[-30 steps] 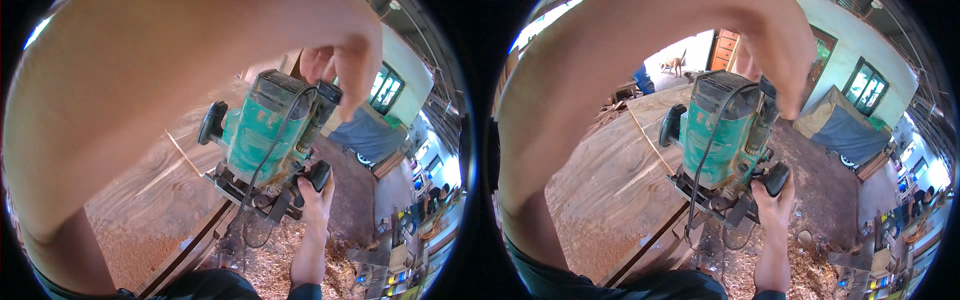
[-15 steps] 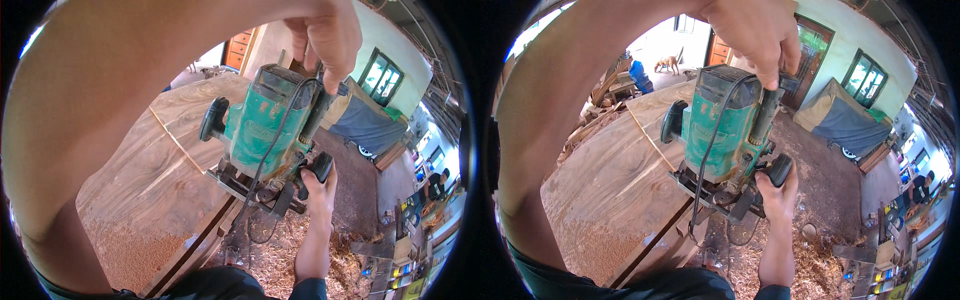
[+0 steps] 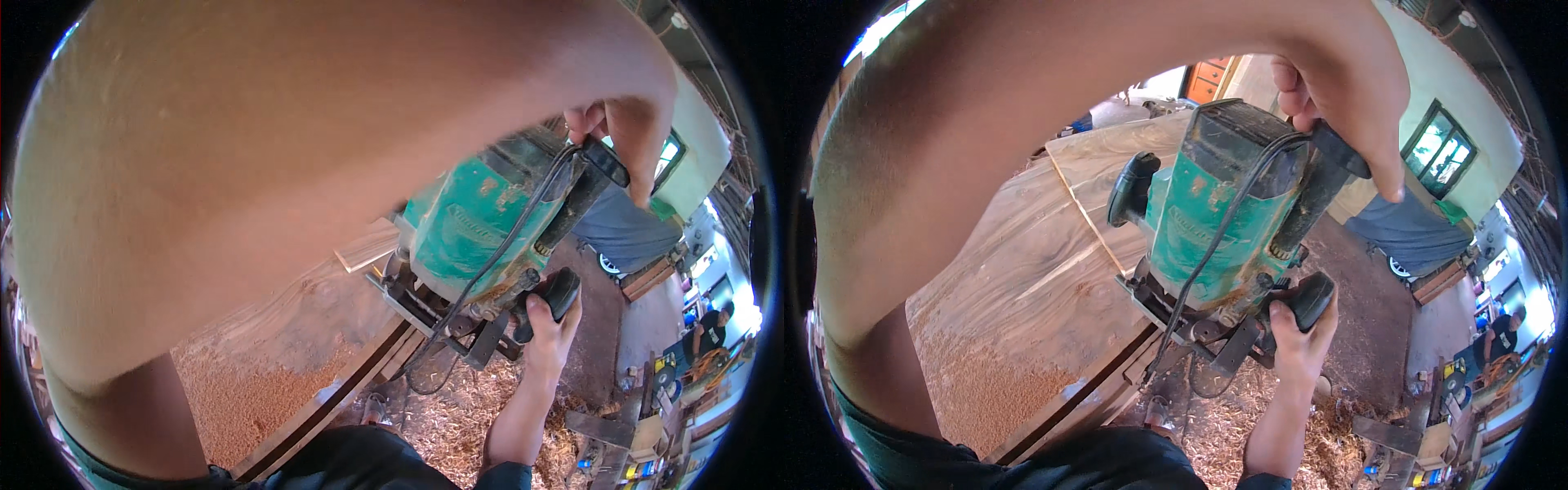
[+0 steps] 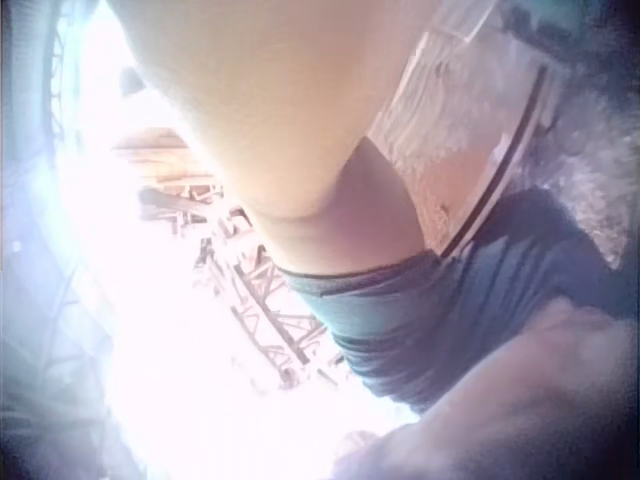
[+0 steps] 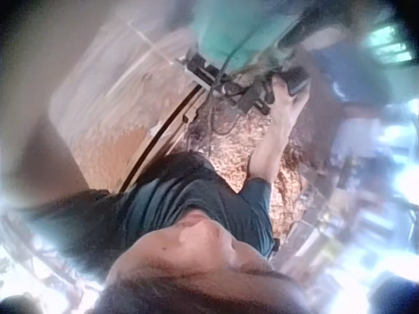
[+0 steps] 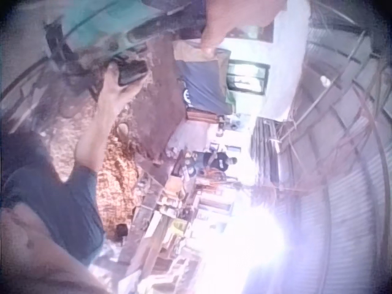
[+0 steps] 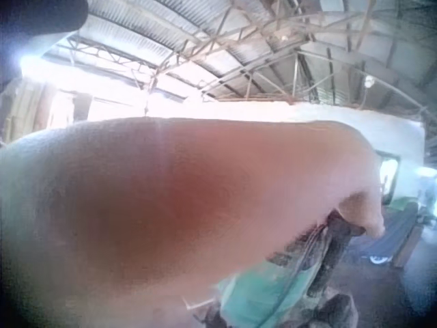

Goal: The person operates a plunge router to cut along a guided line on a large slab of wood, using both hands to steer the tool and making localized adjustments to the depth and position as they progress.

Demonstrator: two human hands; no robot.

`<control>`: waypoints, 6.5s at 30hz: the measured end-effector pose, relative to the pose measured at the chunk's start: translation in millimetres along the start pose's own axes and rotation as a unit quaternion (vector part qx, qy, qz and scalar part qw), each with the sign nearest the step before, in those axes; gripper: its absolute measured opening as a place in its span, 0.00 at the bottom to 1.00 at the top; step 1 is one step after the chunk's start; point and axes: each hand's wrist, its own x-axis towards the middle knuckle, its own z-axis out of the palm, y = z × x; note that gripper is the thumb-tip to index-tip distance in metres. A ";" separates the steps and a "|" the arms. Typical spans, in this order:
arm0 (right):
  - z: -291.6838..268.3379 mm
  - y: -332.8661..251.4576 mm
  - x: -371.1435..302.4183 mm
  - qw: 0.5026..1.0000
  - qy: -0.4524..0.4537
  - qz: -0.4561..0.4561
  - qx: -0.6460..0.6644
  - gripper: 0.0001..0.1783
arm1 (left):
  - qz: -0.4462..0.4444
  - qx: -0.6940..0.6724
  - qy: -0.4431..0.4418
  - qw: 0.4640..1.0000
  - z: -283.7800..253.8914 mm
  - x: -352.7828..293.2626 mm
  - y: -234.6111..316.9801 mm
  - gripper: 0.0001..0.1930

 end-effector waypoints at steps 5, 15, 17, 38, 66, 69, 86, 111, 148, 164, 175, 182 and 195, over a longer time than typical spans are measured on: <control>-0.3 -0.8 3.3 1.000 -0.015 -0.003 -0.015 0.23 | 0.003 -0.050 0.225 0.973 36.2 -21.2 -54.6 0.41; 4.3 -0.5 5.2 1.000 0.007 0.010 -0.011 0.26 | -0.204 -0.509 0.264 0.793 219.3 -79.0 -121.6 0.31; 4.4 0.5 5.5 0.999 0.035 0.022 -0.001 0.26 | -0.199 -0.460 0.358 0.788 224.8 -70.0 -117.5 0.28; 4.8 0.9 -26.2 0.994 0.050 -0.008 0.092 0.28 | -0.220 -0.355 0.397 0.817 214.3 -84.9 -107.7 0.22; 17.9 -1.5 -29.0 0.996 0.054 -0.014 0.068 0.25 | 0.155 -0.104 0.159 0.969 47.5 -65.9 -21.5 0.22; 20.9 -4.2 -31.4 0.993 0.080 -0.017 0.080 0.26 | 0.151 -0.053 0.083 0.984 36.5 -57.2 -14.4 0.23; 15.2 0.0 -26.2 0.995 0.091 0.030 0.020 0.32 | 0.104 0.023 -0.019 0.994 -4.0 -39.6 -1.9 0.29; 17.4 -27.2 -23.3 0.998 -0.028 0.014 0.063 0.23 | 0.186 -0.031 0.029 0.982 -16.9 -83.0 20.2 0.37; 15.7 -29.6 -24.3 0.998 -0.033 0.014 0.057 0.22 | 0.136 0.011 -0.021 0.990 -27.3 -86.3 23.1 0.43; 18.3 -27.3 -24.7 0.998 -0.026 0.015 0.062 0.23 | -0.068 0.044 -0.140 0.987 -50.7 -47.5 58.8 0.33; 17.3 -24.5 -24.2 0.999 -0.023 0.005 0.046 0.22 | 0.064 0.084 -0.090 0.990 -47.9 -69.5 43.2 0.31; 18.1 -25.4 -25.1 0.997 -0.016 0.029 0.064 0.20 | 0.155 0.029 0.086 0.984 -22.2 -83.8 32.8 0.29; 18.1 -27.6 -24.3 0.998 -0.024 -0.007 0.065 0.21 | -0.001 0.070 -0.027 0.997 -39.9 -71.9 61.1 0.32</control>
